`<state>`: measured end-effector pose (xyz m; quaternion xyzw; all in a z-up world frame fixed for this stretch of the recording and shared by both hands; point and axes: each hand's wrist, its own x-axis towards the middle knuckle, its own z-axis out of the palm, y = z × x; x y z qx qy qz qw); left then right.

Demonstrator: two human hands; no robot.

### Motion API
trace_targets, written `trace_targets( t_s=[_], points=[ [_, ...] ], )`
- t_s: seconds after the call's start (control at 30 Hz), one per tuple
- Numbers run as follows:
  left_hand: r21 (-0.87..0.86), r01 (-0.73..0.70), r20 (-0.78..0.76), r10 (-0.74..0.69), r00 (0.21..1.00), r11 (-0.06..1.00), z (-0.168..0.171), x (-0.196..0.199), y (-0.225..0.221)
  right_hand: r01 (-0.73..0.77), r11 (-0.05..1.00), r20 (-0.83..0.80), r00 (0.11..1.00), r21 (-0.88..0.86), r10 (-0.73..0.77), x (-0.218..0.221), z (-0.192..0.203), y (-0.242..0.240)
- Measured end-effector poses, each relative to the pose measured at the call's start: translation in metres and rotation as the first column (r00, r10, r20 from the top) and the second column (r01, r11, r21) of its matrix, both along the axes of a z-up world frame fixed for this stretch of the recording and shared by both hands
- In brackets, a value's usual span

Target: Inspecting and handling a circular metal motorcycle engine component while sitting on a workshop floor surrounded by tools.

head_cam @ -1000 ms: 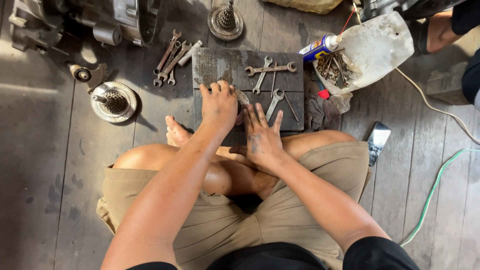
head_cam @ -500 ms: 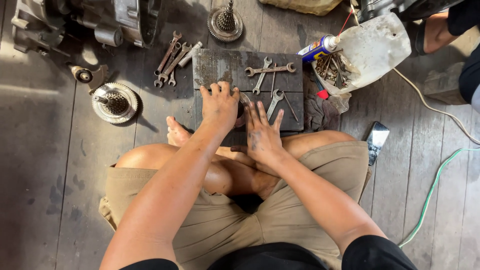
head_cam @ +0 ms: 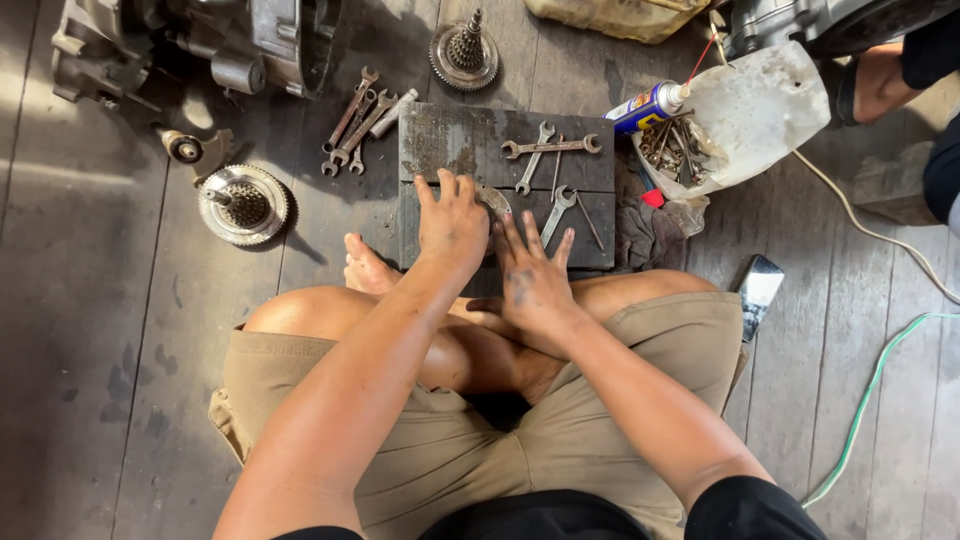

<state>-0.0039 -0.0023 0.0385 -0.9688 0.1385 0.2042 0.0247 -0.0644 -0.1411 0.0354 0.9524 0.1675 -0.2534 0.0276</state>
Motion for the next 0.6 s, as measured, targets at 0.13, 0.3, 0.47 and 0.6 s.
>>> trace_targets(
  t_s=[0.13,0.3,0.47,0.6],
  points=[
    [0.03,-0.034,-0.018,0.034,0.999,0.999,0.005,-0.009,0.007,-0.029,0.997,0.07,0.997,0.072,0.024,0.05,-0.026,-0.003],
    [0.034,-0.148,-0.013,0.148,0.989,0.988,-0.015,-0.002,0.024,-0.176,0.969,0.079,0.983,0.174,0.164,0.099,0.004,0.024],
    [0.01,-0.163,-0.056,0.163,0.985,0.987,-0.021,0.0,0.025,-0.235,0.962,0.141,0.966,0.142,0.215,0.097,-0.001,0.028],
    [0.023,-0.167,-0.076,0.169,0.983,0.986,-0.039,0.004,0.019,-0.148,0.978,0.117,0.984,0.144,0.132,0.092,0.011,0.029]
  ],
)
